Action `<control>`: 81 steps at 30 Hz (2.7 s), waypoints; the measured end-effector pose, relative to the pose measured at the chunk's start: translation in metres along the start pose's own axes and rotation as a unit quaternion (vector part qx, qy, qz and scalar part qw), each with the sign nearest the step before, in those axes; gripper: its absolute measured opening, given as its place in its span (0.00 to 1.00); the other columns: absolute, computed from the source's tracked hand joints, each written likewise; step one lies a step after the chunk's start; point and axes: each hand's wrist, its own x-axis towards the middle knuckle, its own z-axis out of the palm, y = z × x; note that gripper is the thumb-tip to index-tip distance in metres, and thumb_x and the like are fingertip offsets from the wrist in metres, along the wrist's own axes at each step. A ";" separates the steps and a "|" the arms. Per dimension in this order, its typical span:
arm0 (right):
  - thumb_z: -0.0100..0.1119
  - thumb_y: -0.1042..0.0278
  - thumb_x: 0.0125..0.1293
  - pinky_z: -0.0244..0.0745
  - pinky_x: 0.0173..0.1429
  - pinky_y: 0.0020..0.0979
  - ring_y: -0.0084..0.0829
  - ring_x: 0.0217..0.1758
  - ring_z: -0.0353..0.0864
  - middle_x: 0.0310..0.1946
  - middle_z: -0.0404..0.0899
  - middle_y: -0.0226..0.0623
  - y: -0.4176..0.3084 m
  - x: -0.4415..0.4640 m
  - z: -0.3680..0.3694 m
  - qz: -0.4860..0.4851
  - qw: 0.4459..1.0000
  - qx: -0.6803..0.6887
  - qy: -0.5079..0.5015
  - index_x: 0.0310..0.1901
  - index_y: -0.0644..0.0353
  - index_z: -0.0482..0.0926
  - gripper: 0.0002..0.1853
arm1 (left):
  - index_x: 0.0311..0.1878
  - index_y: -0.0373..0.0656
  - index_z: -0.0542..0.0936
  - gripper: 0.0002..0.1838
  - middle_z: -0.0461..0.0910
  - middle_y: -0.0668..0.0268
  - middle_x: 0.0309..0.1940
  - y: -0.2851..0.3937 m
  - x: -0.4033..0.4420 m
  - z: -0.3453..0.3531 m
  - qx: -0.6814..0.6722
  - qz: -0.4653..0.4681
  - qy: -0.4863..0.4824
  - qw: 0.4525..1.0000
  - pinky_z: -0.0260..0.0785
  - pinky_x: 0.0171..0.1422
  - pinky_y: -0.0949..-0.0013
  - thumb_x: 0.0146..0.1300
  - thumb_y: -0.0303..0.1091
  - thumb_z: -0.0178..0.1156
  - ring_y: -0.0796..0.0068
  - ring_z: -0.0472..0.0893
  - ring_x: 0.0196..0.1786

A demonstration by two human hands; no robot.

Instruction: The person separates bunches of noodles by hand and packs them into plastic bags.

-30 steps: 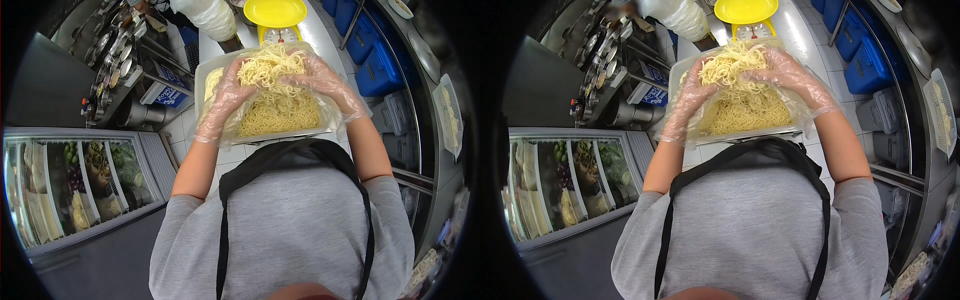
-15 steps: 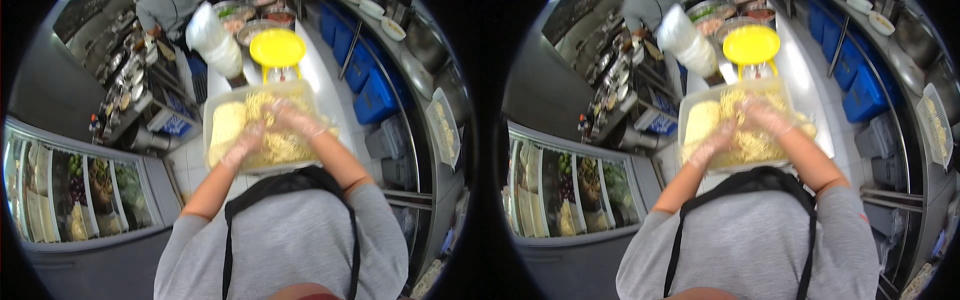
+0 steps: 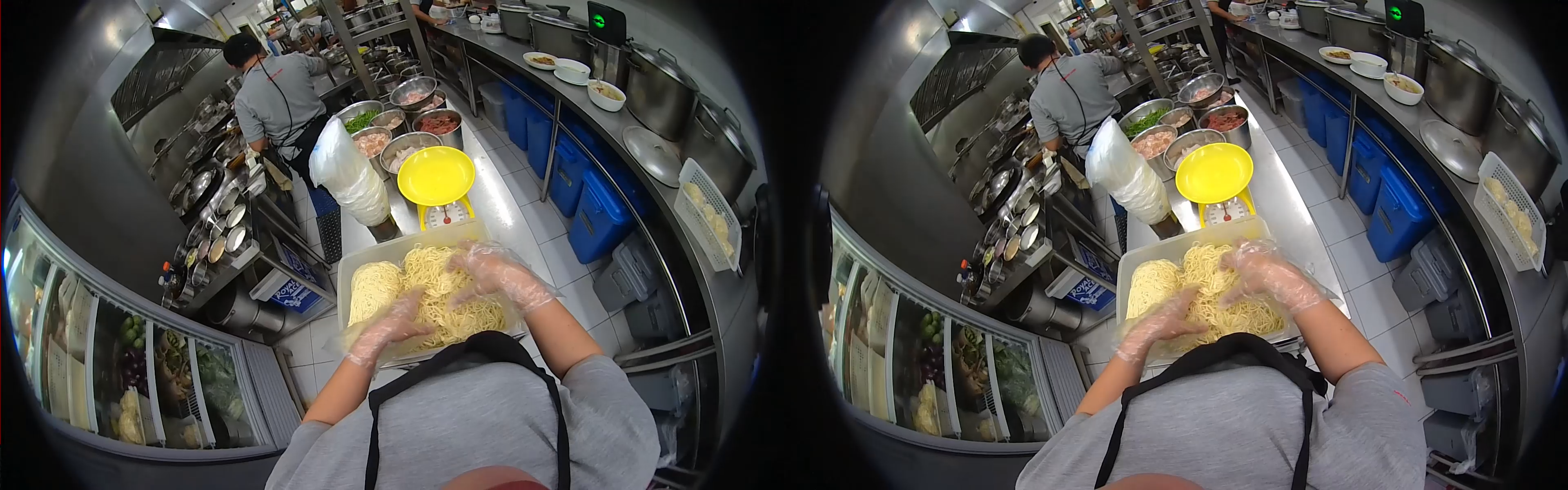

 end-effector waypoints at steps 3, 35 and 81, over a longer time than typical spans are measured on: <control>0.74 0.56 0.45 0.68 0.52 0.43 0.46 0.50 0.74 0.41 0.75 0.46 0.001 0.021 0.020 0.037 0.987 0.144 -0.062 0.34 0.60 0.75 0.22 | 0.64 0.39 0.64 0.43 0.69 0.46 0.60 0.007 0.021 0.015 0.038 -0.028 -0.023 0.999 0.59 0.70 0.59 0.44 0.39 0.72 0.50 0.67 0.66; 0.71 0.55 0.48 0.71 0.48 0.46 0.47 0.43 0.80 0.35 0.80 0.41 -0.024 0.012 0.058 -0.182 0.982 0.041 -0.024 0.52 0.50 0.75 0.28 | 0.66 0.40 0.62 0.36 0.65 0.58 0.62 0.029 -0.024 0.011 -0.595 -0.120 0.052 0.793 0.57 0.71 0.66 0.53 0.22 0.63 0.65 0.65 0.67; 0.77 0.59 0.42 0.58 0.71 0.42 0.48 0.70 0.61 0.65 0.64 0.53 0.039 0.029 0.072 0.138 0.979 0.069 -0.132 0.74 0.48 0.49 0.58 | 0.73 0.42 0.54 0.59 0.67 0.47 0.65 0.026 0.068 -0.029 0.073 -0.049 -0.038 0.995 0.58 0.71 0.59 0.42 0.58 0.75 0.54 0.66 0.69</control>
